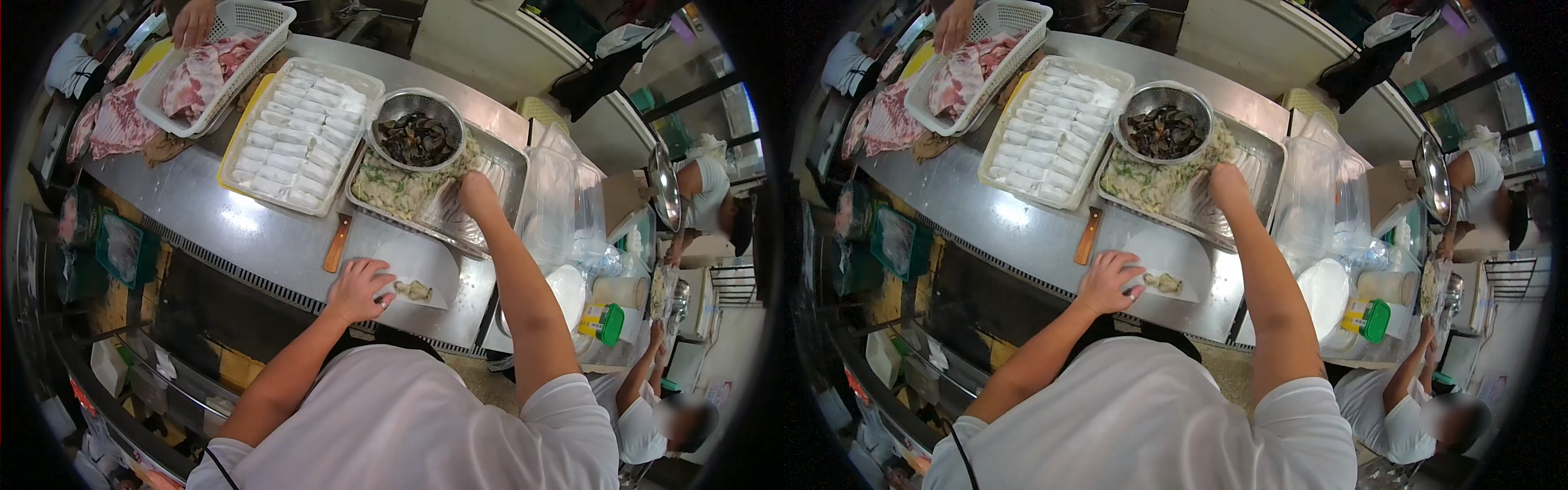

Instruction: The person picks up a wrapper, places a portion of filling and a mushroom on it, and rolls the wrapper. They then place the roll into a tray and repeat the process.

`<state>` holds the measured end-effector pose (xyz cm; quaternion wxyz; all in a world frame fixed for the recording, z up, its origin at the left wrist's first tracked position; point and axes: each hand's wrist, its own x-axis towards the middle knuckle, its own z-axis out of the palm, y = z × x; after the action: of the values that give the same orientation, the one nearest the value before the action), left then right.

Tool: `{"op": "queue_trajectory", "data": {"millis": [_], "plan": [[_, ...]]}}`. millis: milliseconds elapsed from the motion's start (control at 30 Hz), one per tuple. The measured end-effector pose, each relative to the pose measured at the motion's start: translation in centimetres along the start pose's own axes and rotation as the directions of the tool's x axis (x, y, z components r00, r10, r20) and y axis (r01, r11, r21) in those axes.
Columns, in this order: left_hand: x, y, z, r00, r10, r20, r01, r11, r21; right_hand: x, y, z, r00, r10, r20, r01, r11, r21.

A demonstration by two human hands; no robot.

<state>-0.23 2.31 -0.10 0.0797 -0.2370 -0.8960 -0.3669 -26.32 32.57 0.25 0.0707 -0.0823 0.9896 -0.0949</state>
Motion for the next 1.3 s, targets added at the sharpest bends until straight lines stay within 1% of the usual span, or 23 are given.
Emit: {"op": "queue_trajectory", "data": {"millis": [67, 167, 267, 367, 467, 500, 567, 700, 733, 800, 900, 933, 967, 1000, 1033, 1133, 1233, 1300], "plan": [[0.1, 0.0, 0.0, 1.000, 0.006, -0.009, -0.006, 1.000, 0.001, -2.4, -0.8, -1.1, 0.999, -0.040, 0.035, 0.039, 0.999, 0.012], [0.1, 0.0, 0.0, 1.000, 0.011, -0.017, -0.011, 1.000, -0.003, -4.7, -1.2, -2.5, 0.998, -0.011, -0.062, 0.018, 0.993, 0.121], [0.1, 0.1, -0.1, 1.000, 0.000, 0.005, 0.000, 1.000, 0.005, -3.4, -1.1, -3.7, 0.994, 0.089, -0.062, -0.065, 0.947, 0.316], [0.2, 0.2, -0.1, 1.000, 0.009, 0.000, -0.009, 1.000, 0.018, -1.3, -2.1, -3.1, 0.980, 0.069, -0.184, 0.009, 0.918, 0.397], [0.1, 0.1, 0.1, 1.000, 0.006, -0.015, -0.006, 1.000, 0.020, 0.2, -2.3, -0.1, 0.975, -0.027, -0.220, 0.081, 0.967, 0.242], [0.1, 0.2, 0.2, 1.000, 0.004, -0.012, -0.004, 1.000, 0.017, -0.1, -3.2, -0.3, 0.987, -0.011, -0.163, 0.037, 0.987, 0.157], [0.3, 0.2, 0.0, 1.000, -0.001, -0.011, 0.001, 1.000, 0.011, -1.1, -4.3, -0.8, 0.996, 0.019, -0.083, -0.007, 0.990, 0.142], [0.3, 0.1, 0.1, 1.000, 0.017, -0.025, -0.017, 1.000, 0.013, -2.2, -3.3, -0.7, 0.990, 0.106, 0.089, -0.115, 0.989, 0.094], [0.2, 0.2, 0.1, 1.000, 0.015, -0.027, -0.015, 1.000, 0.009, -2.9, -2.6, -0.8, 0.999, 0.022, 0.037, -0.026, 0.992, 0.125], [0.2, 0.1, 0.1, 0.999, 0.016, -0.029, -0.015, 1.000, 0.006, -5.0, -1.5, -0.9, 0.987, -0.144, -0.076, 0.155, 0.972, 0.174], [0.1, -0.1, 0.2, 0.999, 0.021, -0.029, -0.021, 1.000, 0.005, -7.1, -1.4, -1.6, 1.000, -0.018, 0.005, 0.015, 0.925, 0.379], [0.0, -0.1, 0.3, 0.999, 0.021, -0.032, -0.021, 1.000, 0.005, -7.4, -1.4, -1.6, 0.991, 0.069, 0.113, -0.123, 0.791, 0.600], [-0.1, -0.2, 0.5, 0.999, 0.022, -0.032, -0.022, 1.000, 0.004, -7.7, -1.3, -1.7, 0.963, 0.126, 0.239, -0.266, 0.590, 0.762], [-0.2, -0.2, 0.5, 0.999, 0.017, -0.027, -0.017, 1.000, 0.003, -8.2, -1.4, -2.0, 0.917, 0.147, 0.372, -0.400, 0.340, 0.851], [-0.2, -0.1, 0.4, 1.000, 0.014, -0.021, -0.013, 1.000, 0.003, -8.8, -1.3, -2.6, 0.898, 0.089, 0.431, -0.440, 0.174, 0.881], [-0.1, -0.1, 0.3, 1.000, 0.010, -0.010, -0.010, 1.000, 0.006, -9.8, -1.9, -3.2, 0.881, 0.035, 0.472, -0.459, -0.182, 0.870], [-0.1, 0.0, 0.3, 1.000, 0.009, -0.004, -0.008, 1.000, 0.008, -9.8, -2.2, -4.2, 0.866, 0.022, 0.500, -0.473, -0.291, 0.832], [0.0, -0.1, 0.3, 1.000, 0.008, -0.002, -0.008, 1.000, 0.006, -9.0, -2.2, -3.8, 0.890, 0.075, 0.450, -0.435, -0.159, 0.886]]}}
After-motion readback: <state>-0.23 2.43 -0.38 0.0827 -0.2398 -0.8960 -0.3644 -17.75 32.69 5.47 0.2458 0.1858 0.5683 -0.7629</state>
